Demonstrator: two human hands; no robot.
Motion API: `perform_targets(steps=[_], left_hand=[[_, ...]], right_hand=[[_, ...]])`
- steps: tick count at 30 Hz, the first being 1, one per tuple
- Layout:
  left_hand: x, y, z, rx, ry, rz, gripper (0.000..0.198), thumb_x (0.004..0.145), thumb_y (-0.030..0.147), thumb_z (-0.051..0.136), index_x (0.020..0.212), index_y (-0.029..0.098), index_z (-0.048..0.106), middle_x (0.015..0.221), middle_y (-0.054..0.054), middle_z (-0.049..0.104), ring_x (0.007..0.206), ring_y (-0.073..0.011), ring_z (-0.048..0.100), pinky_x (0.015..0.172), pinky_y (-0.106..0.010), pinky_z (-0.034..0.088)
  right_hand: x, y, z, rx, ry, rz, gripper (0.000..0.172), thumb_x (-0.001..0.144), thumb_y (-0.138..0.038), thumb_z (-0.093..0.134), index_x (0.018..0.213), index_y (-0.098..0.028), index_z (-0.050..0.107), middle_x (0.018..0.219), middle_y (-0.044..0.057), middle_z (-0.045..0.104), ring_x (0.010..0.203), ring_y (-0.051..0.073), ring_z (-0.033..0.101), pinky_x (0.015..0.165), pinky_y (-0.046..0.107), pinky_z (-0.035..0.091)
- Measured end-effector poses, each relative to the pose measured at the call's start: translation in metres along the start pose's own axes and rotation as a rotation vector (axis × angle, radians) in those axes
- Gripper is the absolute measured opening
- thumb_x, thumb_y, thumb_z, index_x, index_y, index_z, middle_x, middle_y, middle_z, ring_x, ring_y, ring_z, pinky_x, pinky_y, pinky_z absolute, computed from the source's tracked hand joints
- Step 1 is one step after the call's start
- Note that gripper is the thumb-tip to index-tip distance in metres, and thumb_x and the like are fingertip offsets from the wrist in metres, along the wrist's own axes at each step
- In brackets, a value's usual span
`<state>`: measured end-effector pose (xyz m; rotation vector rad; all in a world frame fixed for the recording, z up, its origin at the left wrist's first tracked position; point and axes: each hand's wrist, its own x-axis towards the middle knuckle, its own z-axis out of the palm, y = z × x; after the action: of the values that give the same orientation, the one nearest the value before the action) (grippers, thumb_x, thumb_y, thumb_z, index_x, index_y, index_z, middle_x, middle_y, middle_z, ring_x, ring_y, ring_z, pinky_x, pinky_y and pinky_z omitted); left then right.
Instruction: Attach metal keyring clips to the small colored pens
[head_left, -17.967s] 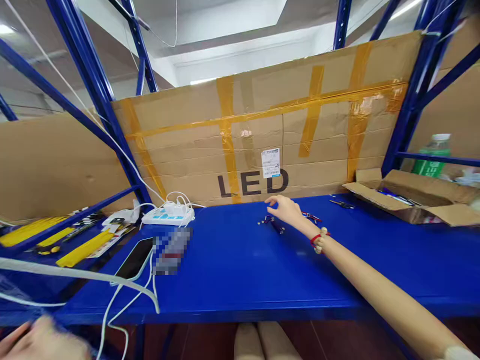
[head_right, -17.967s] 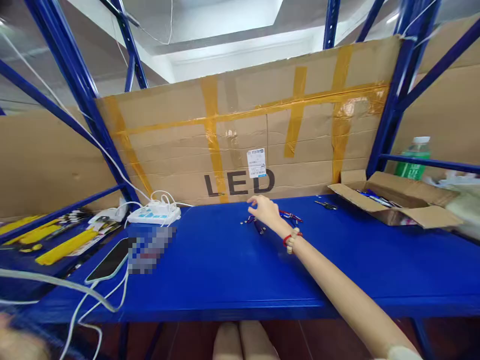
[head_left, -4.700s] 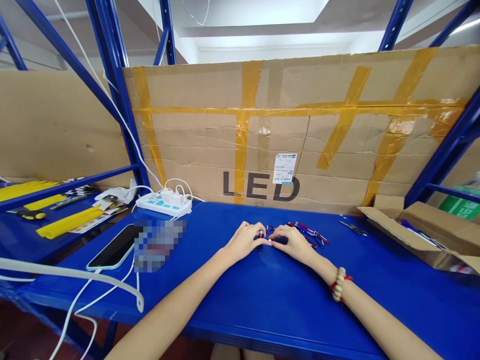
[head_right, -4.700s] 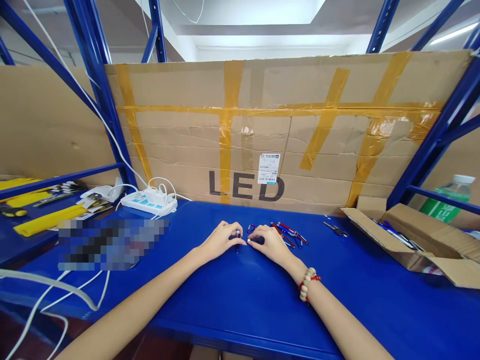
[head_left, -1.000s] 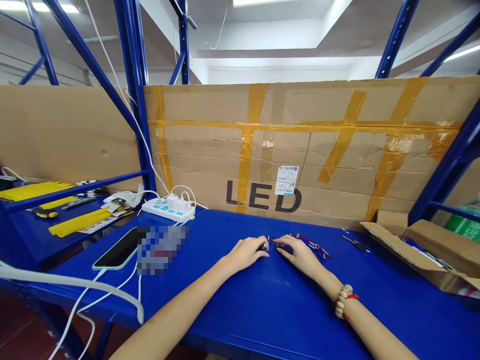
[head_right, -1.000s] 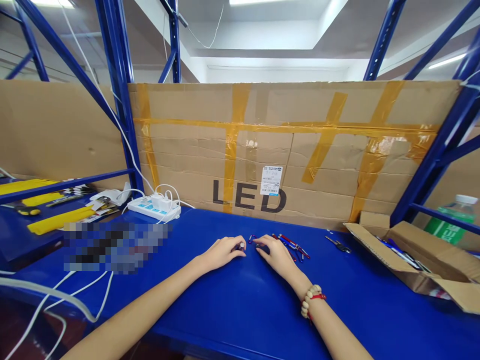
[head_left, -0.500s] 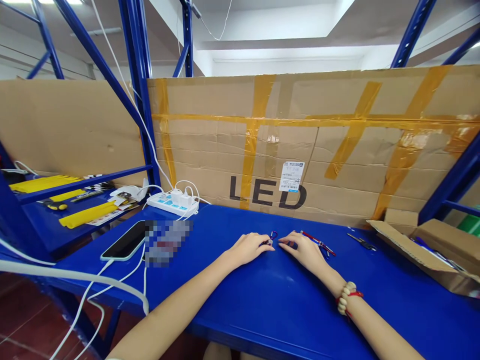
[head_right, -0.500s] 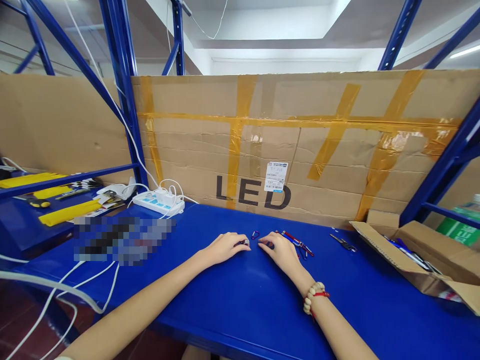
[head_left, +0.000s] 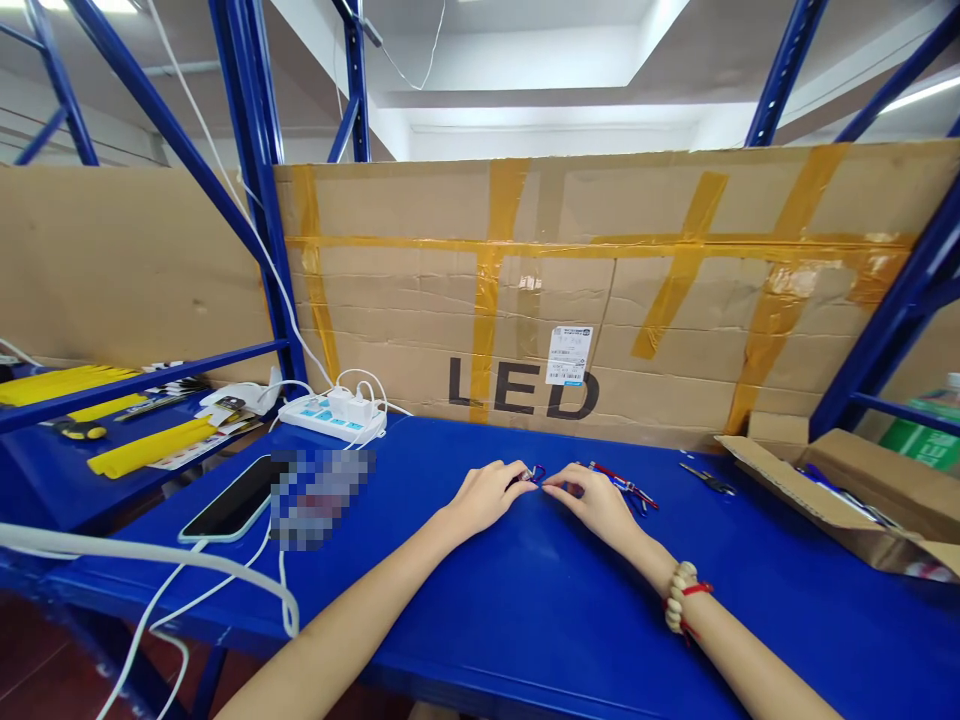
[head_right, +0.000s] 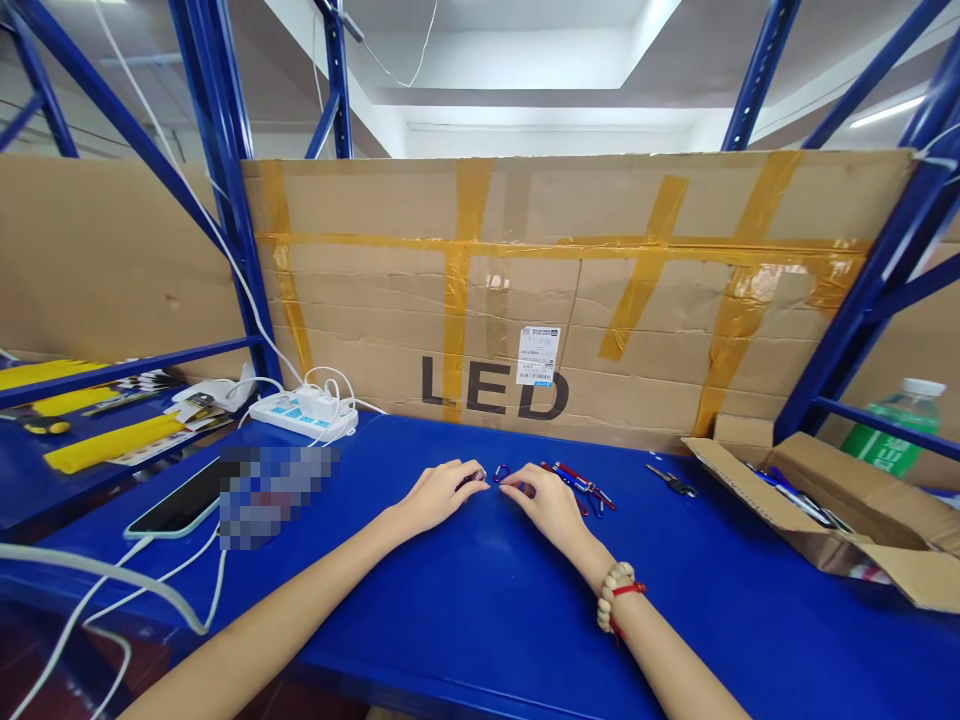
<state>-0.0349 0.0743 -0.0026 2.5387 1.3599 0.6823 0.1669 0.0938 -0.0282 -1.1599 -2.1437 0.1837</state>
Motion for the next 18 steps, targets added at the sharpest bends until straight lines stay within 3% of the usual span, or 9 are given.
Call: perform_targets(steps=[4,9,18], left_hand=[[-0.001,0.001,0.0,-0.05,-0.013,0.012,0.028,0.09,0.045,0.035,0.094,0.024,0.054,0.09,0.001,0.062,0.088,-0.0171,0.056,0.069,-0.024,0.04],[-0.002,0.003,0.0,-0.157,0.0,0.043,0.024,0.09,0.04,0.037,0.087,0.023,0.053,0.086,0.002,0.061,0.082,-0.0142,0.056,0.068,-0.022,0.039],[0.001,0.003,0.007,-0.247,-0.03,0.078,0.023,0.092,0.035,0.033,0.086,0.019,0.05,0.086,0.001,0.058,0.077,-0.0122,0.052,0.07,-0.022,0.039]], right_hand=[[0.002,-0.015,0.0,0.225,0.139,0.009,0.027,0.081,-0.042,0.053,0.086,-0.02,0.069,0.082,0.005,0.066,0.071,0.016,0.059,0.063,0.029,0.046],[0.001,-0.026,-0.004,0.367,0.192,0.063,0.025,0.077,-0.04,0.058,0.083,-0.018,0.069,0.085,0.006,0.067,0.077,0.017,0.06,0.065,0.029,0.046],[0.002,-0.029,-0.01,0.446,0.118,-0.011,0.023,0.077,-0.04,0.06,0.077,-0.019,0.069,0.08,0.005,0.067,0.077,0.017,0.061,0.067,0.029,0.046]])
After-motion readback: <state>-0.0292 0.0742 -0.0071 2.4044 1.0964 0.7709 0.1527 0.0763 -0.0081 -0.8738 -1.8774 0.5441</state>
